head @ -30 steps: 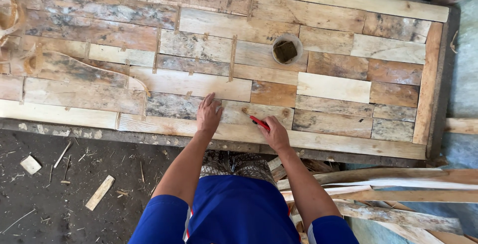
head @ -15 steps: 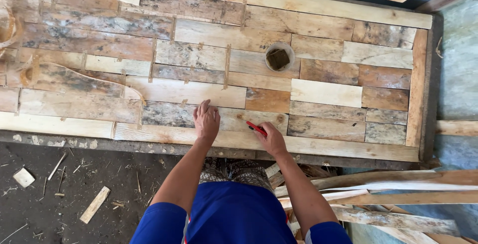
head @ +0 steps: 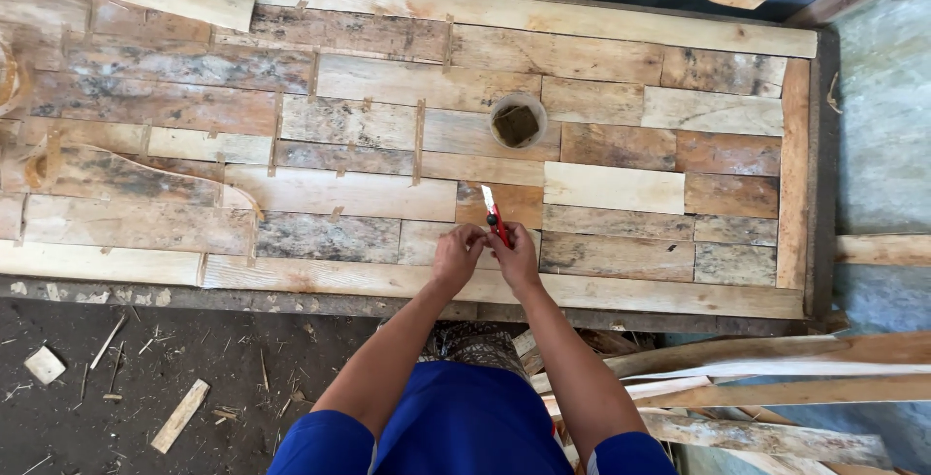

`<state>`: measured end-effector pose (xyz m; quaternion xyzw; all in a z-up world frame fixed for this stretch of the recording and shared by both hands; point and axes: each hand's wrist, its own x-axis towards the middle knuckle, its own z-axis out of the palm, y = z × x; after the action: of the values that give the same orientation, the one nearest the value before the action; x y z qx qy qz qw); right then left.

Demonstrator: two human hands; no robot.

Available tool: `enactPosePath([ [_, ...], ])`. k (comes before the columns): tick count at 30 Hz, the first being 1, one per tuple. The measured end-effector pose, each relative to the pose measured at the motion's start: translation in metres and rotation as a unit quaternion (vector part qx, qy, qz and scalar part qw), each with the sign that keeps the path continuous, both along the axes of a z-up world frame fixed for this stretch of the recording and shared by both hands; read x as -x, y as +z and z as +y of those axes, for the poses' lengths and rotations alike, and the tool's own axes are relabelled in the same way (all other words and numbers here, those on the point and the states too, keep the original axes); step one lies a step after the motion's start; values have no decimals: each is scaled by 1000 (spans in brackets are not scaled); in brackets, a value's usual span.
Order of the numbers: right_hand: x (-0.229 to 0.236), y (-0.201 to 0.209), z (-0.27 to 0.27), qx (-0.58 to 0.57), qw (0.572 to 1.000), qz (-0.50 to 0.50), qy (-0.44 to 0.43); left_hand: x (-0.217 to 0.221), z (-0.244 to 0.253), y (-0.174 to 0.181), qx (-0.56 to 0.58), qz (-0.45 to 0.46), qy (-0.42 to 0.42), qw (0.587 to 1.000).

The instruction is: The person picks up thin wooden strips one at a time, dips an end into a cup of dark paste, and presses the strips across the seams of a slatted wooden panel, working along the panel. A pair of red-handled pliers rests on the panel nearby.

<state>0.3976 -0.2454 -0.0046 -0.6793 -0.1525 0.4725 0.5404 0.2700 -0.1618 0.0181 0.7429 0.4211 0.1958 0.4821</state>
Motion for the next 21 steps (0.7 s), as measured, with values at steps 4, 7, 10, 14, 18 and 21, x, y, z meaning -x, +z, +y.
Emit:
enactPosePath([
  [4,-13,-6,1,-34,999,4,-5,-13,-4,2,45,3,22,999],
  [7,-24,-9,-1,36,999,16,8,-18,-5,-5,76,-6,19,997],
  [10,-45,-28,-7,-15,999,11,-29,-21,-5,-8,88,-16,7,996],
  [14,-82,-32,-15,45,970,-229,-66,-12,-3,-17,56,17,14,998],
  [18,-103,-21,-20,90,908,-398,-95,4,4,-14,41,47,45,997],
  [21,-119,-60,-32,81,836,-539,-62,22,14,-13,31,41,81,995],
])
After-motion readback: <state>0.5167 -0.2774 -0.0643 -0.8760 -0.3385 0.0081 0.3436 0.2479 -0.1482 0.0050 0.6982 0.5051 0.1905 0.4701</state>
